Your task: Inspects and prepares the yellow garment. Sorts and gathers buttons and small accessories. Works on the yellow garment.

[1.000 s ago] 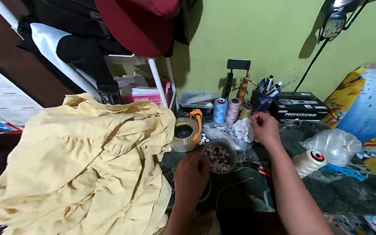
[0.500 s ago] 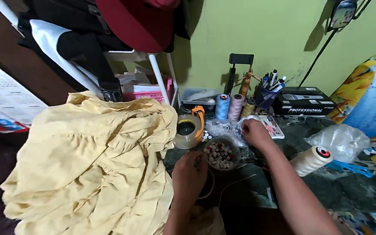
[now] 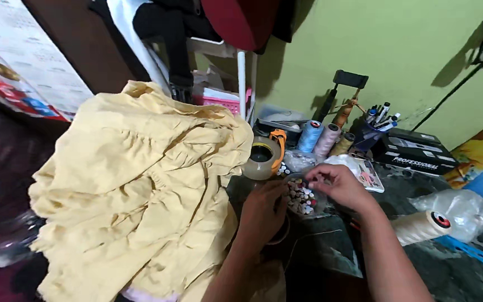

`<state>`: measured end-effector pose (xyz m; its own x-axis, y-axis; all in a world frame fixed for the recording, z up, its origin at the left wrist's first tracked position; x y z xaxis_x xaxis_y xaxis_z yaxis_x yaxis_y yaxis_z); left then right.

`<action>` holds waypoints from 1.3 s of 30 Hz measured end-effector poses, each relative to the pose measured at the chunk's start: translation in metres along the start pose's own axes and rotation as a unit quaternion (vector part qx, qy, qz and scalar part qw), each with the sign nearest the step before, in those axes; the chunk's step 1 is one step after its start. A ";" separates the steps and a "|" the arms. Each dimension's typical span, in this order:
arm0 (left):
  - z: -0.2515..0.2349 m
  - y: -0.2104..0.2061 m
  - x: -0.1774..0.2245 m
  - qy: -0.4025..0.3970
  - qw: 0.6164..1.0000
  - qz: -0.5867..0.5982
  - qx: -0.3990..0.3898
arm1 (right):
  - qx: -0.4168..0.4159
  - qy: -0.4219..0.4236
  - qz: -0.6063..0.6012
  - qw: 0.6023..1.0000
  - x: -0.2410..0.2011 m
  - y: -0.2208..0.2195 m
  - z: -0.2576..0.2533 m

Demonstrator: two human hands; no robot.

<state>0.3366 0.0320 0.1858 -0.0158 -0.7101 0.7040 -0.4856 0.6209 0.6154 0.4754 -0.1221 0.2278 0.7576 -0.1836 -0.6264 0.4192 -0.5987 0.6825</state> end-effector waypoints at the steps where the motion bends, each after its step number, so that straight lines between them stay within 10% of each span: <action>1: 0.000 0.000 -0.001 -0.005 1.000 0.003 0.002 | -0.014 0.007 0.006 1.000 -0.001 -0.007 -0.001; 10: -0.002 -0.003 -0.009 0.047 0.997 0.019 -0.061 | 0.099 0.073 0.088 0.988 -0.010 -0.027 -0.011; 25: 0.003 -0.005 0.002 0.009 0.998 0.007 -0.061 | -0.167 -0.168 0.227 0.945 0.005 -0.064 -0.076; 39: 0.004 -0.008 -0.002 0.015 0.999 0.003 -0.048 | -0.091 -0.192 0.171 0.962 0.029 -0.062 -0.079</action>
<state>0.3371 0.0276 0.1782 0.0093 -0.6973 0.7167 -0.4000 0.6543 0.6417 0.5109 -0.0287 0.1975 0.6408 -0.6411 -0.4224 0.2860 -0.3113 0.9063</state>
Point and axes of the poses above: each hand's wrist, its own z-axis away from the middle knuckle, its own y-axis out of the back of the hand, x = y × z, the point moved 6 cm from there along -z, towards the middle knuckle, and after that the axes turned 8 degrees about y, right-handed, at the moved point
